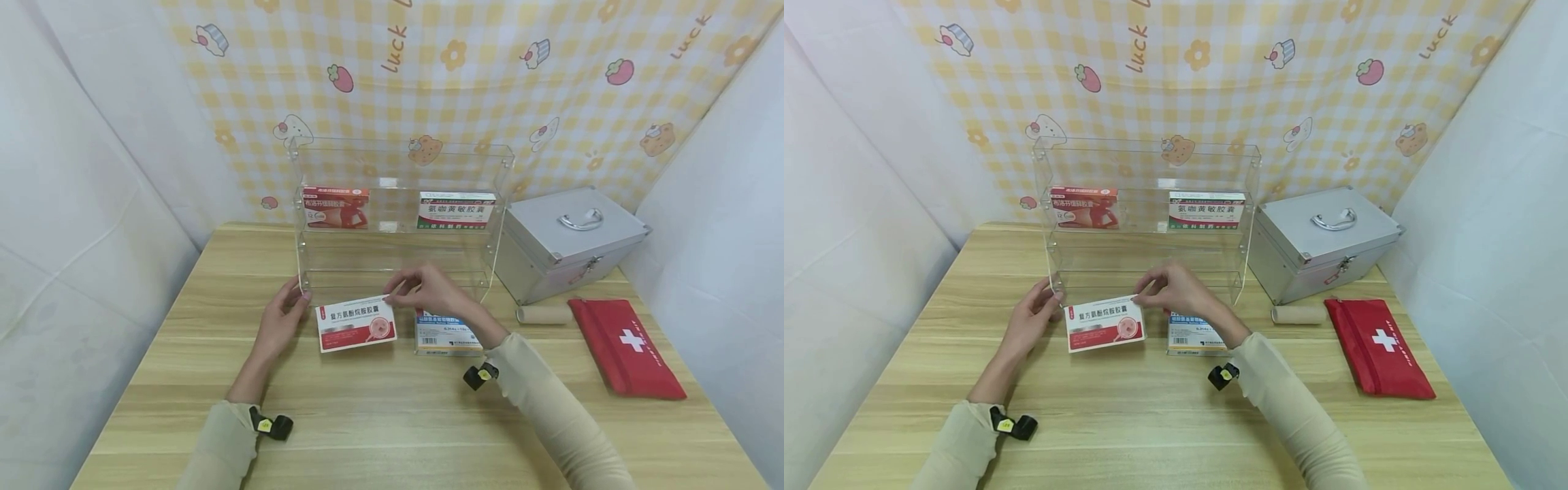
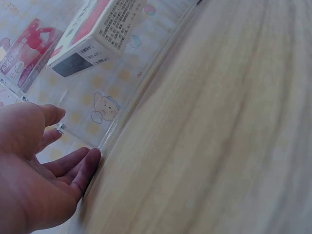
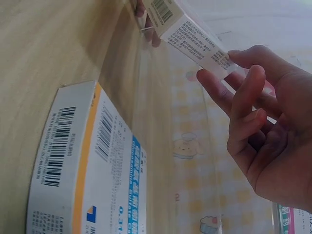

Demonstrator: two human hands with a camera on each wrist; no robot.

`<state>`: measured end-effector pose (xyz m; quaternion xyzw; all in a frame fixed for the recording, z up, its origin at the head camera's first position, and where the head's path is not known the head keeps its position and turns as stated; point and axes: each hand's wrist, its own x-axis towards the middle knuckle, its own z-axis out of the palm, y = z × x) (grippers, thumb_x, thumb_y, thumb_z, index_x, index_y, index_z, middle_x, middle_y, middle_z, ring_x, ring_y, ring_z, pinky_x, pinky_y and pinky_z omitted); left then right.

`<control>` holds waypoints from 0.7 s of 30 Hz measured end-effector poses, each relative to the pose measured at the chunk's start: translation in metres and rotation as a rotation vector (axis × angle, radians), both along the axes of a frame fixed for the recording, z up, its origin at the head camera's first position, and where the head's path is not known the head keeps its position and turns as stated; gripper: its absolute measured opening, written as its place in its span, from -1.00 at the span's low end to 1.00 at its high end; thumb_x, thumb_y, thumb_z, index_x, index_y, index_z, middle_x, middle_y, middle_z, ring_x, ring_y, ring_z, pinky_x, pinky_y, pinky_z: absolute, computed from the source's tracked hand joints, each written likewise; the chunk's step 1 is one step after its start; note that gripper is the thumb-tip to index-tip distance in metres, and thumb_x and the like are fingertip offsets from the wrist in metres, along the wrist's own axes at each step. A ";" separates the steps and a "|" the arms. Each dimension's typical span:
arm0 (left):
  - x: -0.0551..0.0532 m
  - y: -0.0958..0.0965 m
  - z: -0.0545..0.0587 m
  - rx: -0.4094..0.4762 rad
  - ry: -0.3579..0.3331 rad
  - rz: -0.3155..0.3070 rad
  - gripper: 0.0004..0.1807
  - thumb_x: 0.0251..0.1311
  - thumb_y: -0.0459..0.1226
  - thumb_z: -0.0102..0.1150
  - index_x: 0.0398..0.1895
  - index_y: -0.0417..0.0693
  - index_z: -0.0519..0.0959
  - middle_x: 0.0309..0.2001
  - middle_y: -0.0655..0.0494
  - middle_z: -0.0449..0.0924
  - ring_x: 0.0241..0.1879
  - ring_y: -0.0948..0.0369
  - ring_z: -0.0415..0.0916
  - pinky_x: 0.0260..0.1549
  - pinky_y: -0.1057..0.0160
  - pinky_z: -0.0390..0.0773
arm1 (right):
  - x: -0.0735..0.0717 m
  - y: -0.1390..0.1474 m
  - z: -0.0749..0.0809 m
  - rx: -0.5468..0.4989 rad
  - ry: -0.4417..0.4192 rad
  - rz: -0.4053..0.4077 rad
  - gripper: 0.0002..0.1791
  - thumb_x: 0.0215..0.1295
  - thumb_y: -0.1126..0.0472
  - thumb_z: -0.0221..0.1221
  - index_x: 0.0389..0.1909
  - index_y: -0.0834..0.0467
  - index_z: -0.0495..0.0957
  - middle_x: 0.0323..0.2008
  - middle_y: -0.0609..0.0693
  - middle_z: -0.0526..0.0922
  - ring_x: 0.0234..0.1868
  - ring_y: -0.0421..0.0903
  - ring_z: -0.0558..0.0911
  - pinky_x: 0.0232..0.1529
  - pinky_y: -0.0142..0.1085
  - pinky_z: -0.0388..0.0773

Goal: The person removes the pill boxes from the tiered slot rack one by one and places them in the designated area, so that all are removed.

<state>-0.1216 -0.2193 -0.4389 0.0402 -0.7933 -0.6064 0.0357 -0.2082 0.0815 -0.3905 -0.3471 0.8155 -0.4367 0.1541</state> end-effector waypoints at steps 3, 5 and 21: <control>0.000 0.000 0.000 0.005 0.001 0.002 -0.41 0.45 -0.27 0.02 0.49 -0.12 0.16 0.32 -0.34 0.30 0.27 -0.18 0.31 0.08 -0.07 0.53 | 0.001 -0.001 -0.003 0.011 -0.004 -0.013 -0.86 0.21 0.10 0.38 -0.22 -0.03 0.72 -0.27 -0.18 0.69 -0.35 -0.14 0.63 -0.52 -0.30 0.56; 0.000 0.000 0.000 0.008 0.001 0.003 -0.41 0.45 -0.27 0.02 0.49 -0.13 0.17 0.32 -0.34 0.31 0.26 -0.17 0.32 0.07 -0.06 0.53 | 0.002 -0.001 -0.006 0.011 -0.025 -0.019 -0.87 0.22 0.10 0.37 -0.22 -0.02 0.72 -0.29 -0.16 0.69 -0.44 -0.13 0.60 -0.57 -0.30 0.54; 0.001 0.000 0.002 0.003 0.007 0.002 -0.41 0.45 -0.26 0.03 0.48 -0.16 0.18 0.30 -0.37 0.31 0.24 -0.21 0.33 0.08 -0.11 0.51 | 0.005 -0.008 -0.020 0.021 -0.119 -0.012 -0.87 0.26 0.18 0.33 -0.20 0.10 0.70 -0.35 0.18 0.72 -0.75 -0.10 0.48 -0.74 -0.20 0.53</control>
